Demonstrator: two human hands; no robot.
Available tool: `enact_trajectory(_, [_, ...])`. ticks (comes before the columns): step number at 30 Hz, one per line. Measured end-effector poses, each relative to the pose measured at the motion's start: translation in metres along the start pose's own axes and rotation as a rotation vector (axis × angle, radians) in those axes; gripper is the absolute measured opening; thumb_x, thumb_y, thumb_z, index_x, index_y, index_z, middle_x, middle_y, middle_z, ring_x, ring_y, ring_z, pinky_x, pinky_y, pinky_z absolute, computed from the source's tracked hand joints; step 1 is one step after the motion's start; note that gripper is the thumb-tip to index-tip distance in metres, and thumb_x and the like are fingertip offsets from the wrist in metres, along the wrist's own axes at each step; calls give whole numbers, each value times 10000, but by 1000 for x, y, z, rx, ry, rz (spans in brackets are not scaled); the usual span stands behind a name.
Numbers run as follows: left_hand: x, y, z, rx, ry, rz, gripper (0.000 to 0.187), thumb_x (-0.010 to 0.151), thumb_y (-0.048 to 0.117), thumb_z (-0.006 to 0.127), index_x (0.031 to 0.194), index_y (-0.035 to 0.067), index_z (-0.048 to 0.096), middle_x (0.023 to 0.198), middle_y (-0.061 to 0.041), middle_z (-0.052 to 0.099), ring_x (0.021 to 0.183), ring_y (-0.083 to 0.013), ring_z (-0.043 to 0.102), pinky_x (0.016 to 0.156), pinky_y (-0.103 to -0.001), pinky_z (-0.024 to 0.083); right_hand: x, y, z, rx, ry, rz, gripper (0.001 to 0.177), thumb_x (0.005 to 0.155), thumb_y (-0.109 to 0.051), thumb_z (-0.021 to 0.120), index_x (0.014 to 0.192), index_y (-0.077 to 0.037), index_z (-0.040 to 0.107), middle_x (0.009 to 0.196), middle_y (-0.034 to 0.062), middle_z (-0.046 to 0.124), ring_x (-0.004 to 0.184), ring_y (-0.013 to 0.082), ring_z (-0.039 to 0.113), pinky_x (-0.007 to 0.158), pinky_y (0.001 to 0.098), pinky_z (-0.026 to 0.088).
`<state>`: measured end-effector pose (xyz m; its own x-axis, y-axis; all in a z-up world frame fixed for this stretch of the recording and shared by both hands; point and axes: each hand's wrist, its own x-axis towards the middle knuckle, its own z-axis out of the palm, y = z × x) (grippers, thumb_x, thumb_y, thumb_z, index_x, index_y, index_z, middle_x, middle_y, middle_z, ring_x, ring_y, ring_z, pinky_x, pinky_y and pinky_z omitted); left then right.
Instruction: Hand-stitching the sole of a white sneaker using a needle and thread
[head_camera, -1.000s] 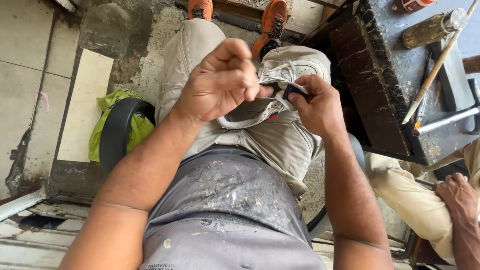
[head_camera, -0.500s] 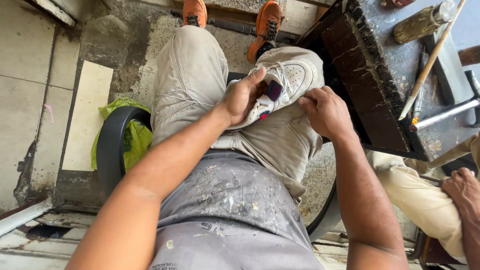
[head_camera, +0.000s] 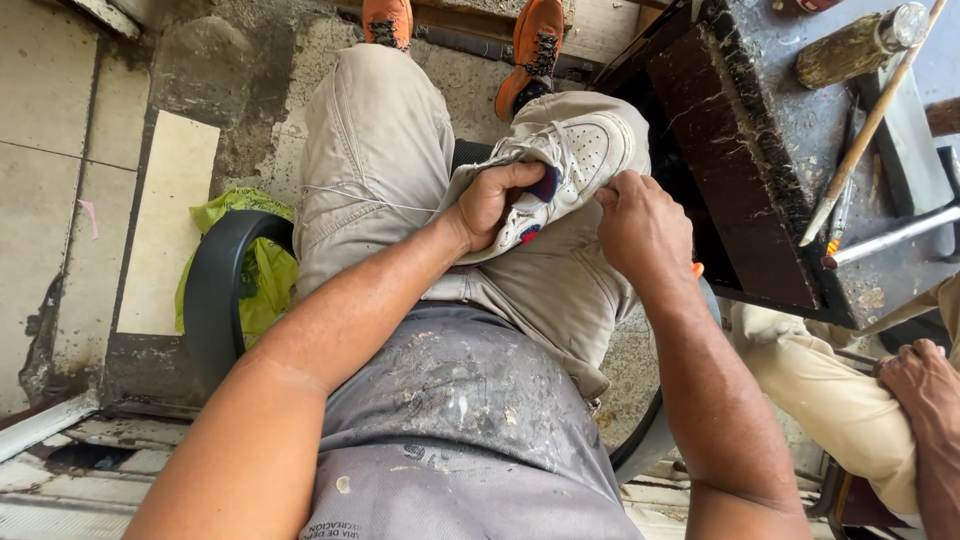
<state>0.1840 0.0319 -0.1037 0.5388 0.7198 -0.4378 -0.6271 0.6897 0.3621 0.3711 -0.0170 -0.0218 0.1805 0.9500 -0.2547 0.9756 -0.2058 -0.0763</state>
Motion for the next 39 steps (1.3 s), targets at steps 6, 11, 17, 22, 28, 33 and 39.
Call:
enact_trajectory(6, [-54,20,5,250,96,168,204,789,160,808,950,62,732,760,-66,646,719,-163,664,638,-287,583,4,4,-5,102,43,-181,308,922,-438,721,1041,-155,694,992,110,653,941,452,697,790,585,574])
enact_trajectory(11, [-46,18,-16,243,146,181,115,815,147,793,899,93,736,752,-48,641,707,-160,660,637,-284,579,15,2,-3,263,67,-164,282,876,-426,800,924,-161,717,876,104,673,930,418,697,748,549,557])
enact_trajectory(17, [-13,5,-51,290,197,194,99,811,167,769,859,93,723,764,-68,616,747,-193,619,683,-336,547,2,7,-11,46,336,-229,625,894,-708,761,804,-98,655,758,116,606,771,387,681,681,493,545])
enact_trajectory(22, [15,7,-68,378,96,206,281,835,121,585,1037,-9,730,924,-153,626,918,-307,608,883,-444,517,-8,31,-45,-194,395,-141,745,822,-828,768,696,-99,682,610,162,597,683,423,671,619,520,514])
enact_trajectory(28, [24,5,-71,515,61,237,286,844,140,582,1044,-1,730,945,-161,633,929,-321,612,888,-449,514,-70,22,-134,14,-193,398,475,1044,-555,678,1017,-82,712,908,167,716,794,323,647,643,457,511])
enact_trajectory(33, [17,-2,-78,730,-21,247,292,855,162,578,1052,8,728,970,-170,643,942,-338,616,895,-456,510,-106,-47,-31,123,-336,-125,500,823,-360,774,1286,-231,634,1091,138,669,1054,375,703,870,499,600])
enact_trajectory(39, [12,0,-89,896,-41,272,299,866,185,574,1060,16,727,994,-179,653,955,-355,621,902,-462,506,-78,-22,46,762,430,15,120,721,-141,810,767,-194,712,622,5,545,564,159,615,481,259,463])
